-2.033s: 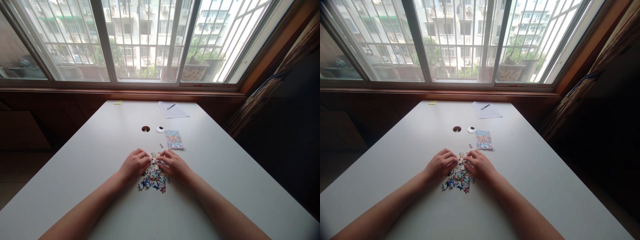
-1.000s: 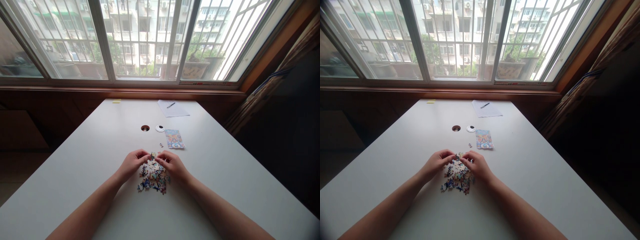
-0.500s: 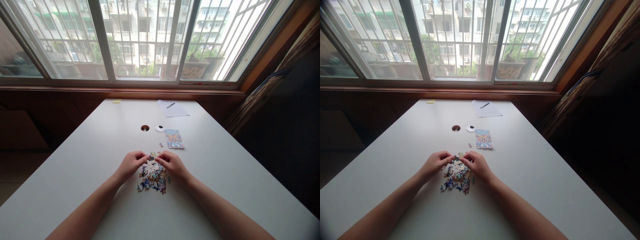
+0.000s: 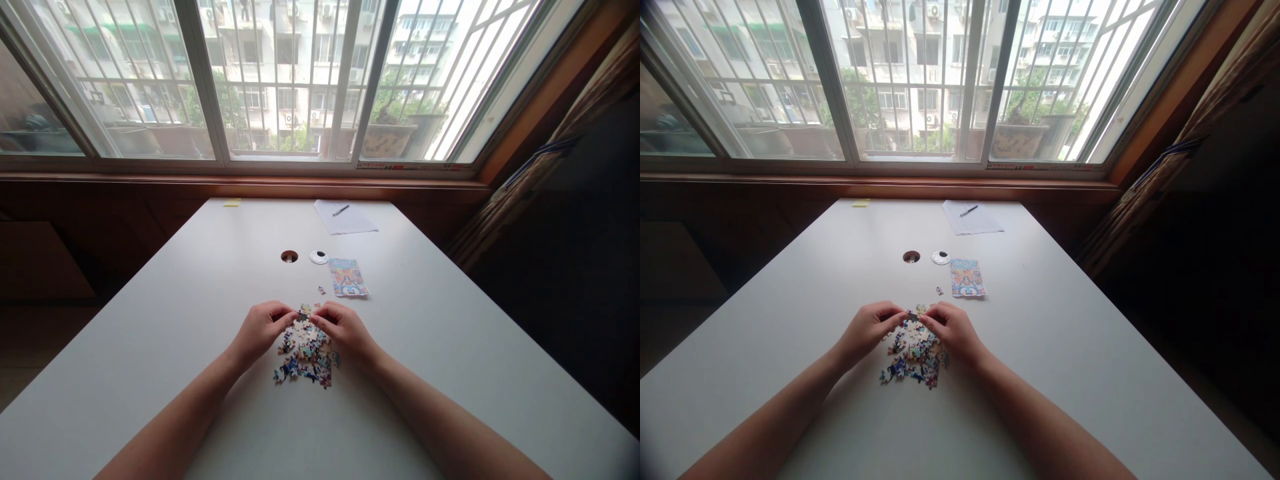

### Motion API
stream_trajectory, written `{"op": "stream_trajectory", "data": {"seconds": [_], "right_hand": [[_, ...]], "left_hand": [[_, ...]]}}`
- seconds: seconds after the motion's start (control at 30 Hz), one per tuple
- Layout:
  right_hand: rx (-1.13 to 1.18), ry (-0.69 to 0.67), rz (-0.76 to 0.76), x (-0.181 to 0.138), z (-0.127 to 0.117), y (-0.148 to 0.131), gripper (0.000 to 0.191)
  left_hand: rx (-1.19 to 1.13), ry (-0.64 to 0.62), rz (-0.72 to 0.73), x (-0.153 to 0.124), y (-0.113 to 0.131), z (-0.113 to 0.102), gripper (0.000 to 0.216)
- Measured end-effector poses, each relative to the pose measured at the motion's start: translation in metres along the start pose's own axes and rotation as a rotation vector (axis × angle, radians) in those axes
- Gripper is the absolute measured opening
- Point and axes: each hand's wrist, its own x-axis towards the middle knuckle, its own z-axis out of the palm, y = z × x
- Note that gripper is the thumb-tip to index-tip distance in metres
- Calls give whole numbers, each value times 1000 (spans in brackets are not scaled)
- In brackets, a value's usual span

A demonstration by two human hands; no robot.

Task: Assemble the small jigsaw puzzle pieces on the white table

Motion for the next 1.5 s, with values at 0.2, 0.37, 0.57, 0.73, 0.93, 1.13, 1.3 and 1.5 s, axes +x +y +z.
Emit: {"op": "stream_trajectory", "data": {"seconds": [0.2, 0.37, 0.57, 0.73, 0.93, 1.13, 1.3, 1.5], "right_hand": [[-23, 12, -37, 0, -1, -1, 21], [-19, -8, -57, 0, -2, -2, 22], [-11, -27, -100, -1, -3, -1, 24], [-7, -25, -132, -2, -3, -1, 25], [-36, -28, -141, -2, -3, -2, 25], [-44, -11, -98, -2, -1, -2, 25], [-61, 15, -86, -2, -1, -3, 24], [-44, -2, -109, -1, -3, -3, 29]], "left_hand": [[26, 19, 48, -1, 0, 1, 23], [-81, -28, -36, -1, -1, -2, 24], [-171, -91, -96, -1, 0, -4, 28], [-212, -118, -146, -1, 0, -4, 30], [-78, -82, -67, -2, 0, -4, 28], [100, 15, 114, -3, 1, -1, 24], [144, 58, 177, -4, 2, 1, 23], [48, 9, 75, -3, 1, 0, 25]]}}
